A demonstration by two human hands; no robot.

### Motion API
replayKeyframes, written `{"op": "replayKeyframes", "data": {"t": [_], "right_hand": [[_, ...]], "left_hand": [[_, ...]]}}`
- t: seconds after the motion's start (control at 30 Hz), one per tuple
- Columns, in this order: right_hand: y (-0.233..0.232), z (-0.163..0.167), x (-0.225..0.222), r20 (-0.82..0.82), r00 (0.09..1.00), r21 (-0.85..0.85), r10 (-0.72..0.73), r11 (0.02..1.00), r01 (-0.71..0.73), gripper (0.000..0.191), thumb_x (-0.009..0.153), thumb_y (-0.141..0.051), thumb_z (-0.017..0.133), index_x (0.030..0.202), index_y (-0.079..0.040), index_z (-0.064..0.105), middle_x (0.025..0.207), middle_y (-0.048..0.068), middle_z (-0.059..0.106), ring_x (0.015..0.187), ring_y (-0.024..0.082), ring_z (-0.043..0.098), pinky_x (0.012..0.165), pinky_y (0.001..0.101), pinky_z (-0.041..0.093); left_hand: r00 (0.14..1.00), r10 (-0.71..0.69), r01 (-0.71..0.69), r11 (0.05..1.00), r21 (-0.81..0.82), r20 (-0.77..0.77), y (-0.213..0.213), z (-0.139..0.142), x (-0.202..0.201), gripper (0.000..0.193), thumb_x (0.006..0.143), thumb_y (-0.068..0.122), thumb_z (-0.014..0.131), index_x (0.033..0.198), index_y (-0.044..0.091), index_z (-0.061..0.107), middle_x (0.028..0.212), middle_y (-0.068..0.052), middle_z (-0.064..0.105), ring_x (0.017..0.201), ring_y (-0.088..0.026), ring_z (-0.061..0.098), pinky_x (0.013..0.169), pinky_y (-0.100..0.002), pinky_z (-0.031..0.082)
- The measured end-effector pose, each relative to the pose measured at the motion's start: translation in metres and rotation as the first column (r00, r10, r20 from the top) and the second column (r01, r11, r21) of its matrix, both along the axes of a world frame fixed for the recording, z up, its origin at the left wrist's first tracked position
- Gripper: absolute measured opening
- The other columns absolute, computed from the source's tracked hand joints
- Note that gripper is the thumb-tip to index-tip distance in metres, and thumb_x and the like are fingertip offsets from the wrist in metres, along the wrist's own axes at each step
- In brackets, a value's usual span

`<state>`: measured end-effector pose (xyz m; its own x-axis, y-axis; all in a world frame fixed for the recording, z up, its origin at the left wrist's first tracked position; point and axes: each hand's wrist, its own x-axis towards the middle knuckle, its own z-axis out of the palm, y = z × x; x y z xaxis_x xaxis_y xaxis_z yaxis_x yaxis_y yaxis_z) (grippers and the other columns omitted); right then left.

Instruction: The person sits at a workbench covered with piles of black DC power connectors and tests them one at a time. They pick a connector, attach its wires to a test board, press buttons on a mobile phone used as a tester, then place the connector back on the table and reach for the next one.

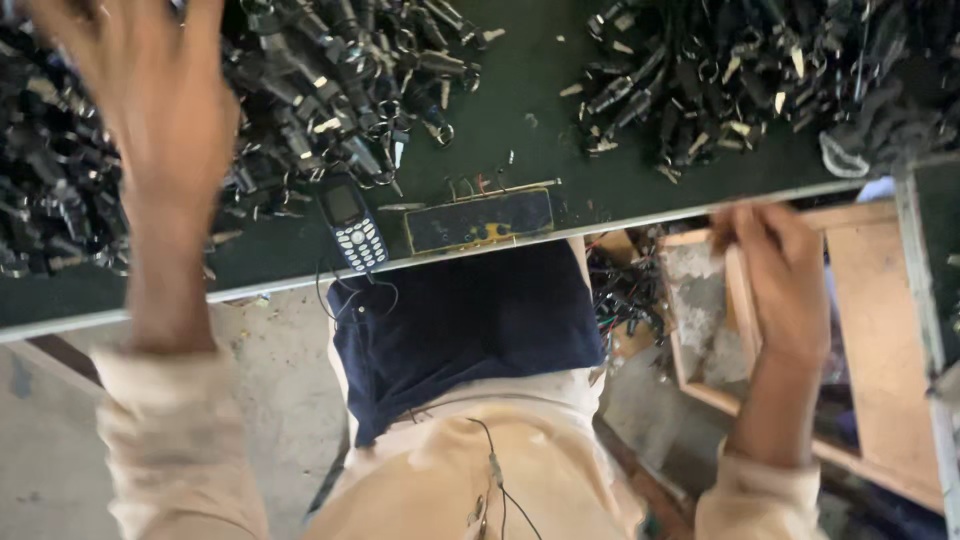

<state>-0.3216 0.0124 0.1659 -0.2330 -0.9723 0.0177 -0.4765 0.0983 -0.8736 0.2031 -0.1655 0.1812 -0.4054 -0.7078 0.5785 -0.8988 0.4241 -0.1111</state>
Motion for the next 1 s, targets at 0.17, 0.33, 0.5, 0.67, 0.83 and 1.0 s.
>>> {"op": "replayKeyframes", "data": {"t": [0.17,0.33,0.5,0.67,0.83,1.0], "right_hand": [[-0.139,-0.044,-0.025,-0.290,0.947,-0.136,-0.139,0.985,0.103,0.024,0.112,-0.022,0.061,0.101,-0.003,0.071,0.085,0.008,0.070,0.075,0.016,0.068,0.065,0.0297,0.051],[-0.229,-0.105,-0.056,-0.871,0.481,-0.161,-0.101,0.983,-0.084,0.025,0.088,-0.017,0.082,0.106,-0.007,0.068,0.116,0.017,0.063,0.112,0.040,0.061,0.086,0.0534,0.048],[-0.226,-0.115,-0.072,-0.741,0.671,-0.127,0.035,0.973,-0.192,0.041,0.087,-0.023,0.085,0.114,-0.003,0.061,0.110,0.020,0.061,0.107,0.042,0.059,0.087,0.0510,0.047],[-0.249,-0.091,-0.077,-0.794,0.582,-0.241,-0.179,0.970,-0.030,0.023,0.098,-0.018,0.078,0.107,-0.002,0.063,0.108,0.018,0.063,0.105,0.039,0.059,0.085,0.0505,0.046],[-0.290,-0.071,-0.076,-0.850,0.499,0.069,-0.169,0.903,0.424,0.024,0.098,-0.011,0.069,0.113,0.004,0.058,0.111,0.021,0.061,0.106,0.038,0.058,0.088,0.0494,0.046],[-0.281,-0.053,-0.062,-0.871,0.471,0.051,-0.136,0.930,0.363,0.027,0.098,-0.004,0.060,0.118,0.011,0.053,0.114,0.024,0.060,0.108,0.037,0.057,0.090,0.0484,0.047]], "left_hand": [[0.894,-0.054,0.049,0.999,-0.024,-0.445,0.091,-0.037,-0.073,0.064,0.092,-0.012,0.057,0.149,0.016,0.066,0.158,-0.016,0.051,0.155,-0.045,0.016,0.131,-0.063,0.003],[0.604,-0.117,0.499,0.827,0.259,-0.788,0.155,-0.051,-0.132,0.038,0.092,-0.011,0.056,0.126,0.004,0.065,0.130,-0.015,0.064,0.130,-0.038,0.055,0.121,-0.050,0.037],[0.493,0.083,0.663,0.608,0.436,-0.866,0.186,-0.069,-0.147,0.029,0.095,-0.009,0.059,0.118,0.006,0.069,0.115,-0.011,0.070,0.108,-0.029,0.066,0.092,-0.037,0.054],[0.538,-0.059,0.741,0.510,0.438,-0.841,0.200,-0.088,-0.155,0.031,0.088,-0.009,0.061,0.114,0.006,0.070,0.108,-0.009,0.073,0.100,-0.028,0.068,0.088,-0.039,0.051],[0.602,-0.181,0.750,0.463,0.473,-0.777,0.207,-0.092,-0.157,0.029,0.087,-0.006,0.064,0.113,0.006,0.069,0.103,-0.010,0.071,0.095,-0.030,0.066,0.084,-0.042,0.049],[0.594,-0.075,0.724,0.484,0.492,-0.801,0.215,-0.094,-0.154,0.028,0.088,-0.005,0.064,0.112,0.007,0.070,0.105,-0.010,0.071,0.100,-0.031,0.067,0.090,-0.041,0.049]]}}
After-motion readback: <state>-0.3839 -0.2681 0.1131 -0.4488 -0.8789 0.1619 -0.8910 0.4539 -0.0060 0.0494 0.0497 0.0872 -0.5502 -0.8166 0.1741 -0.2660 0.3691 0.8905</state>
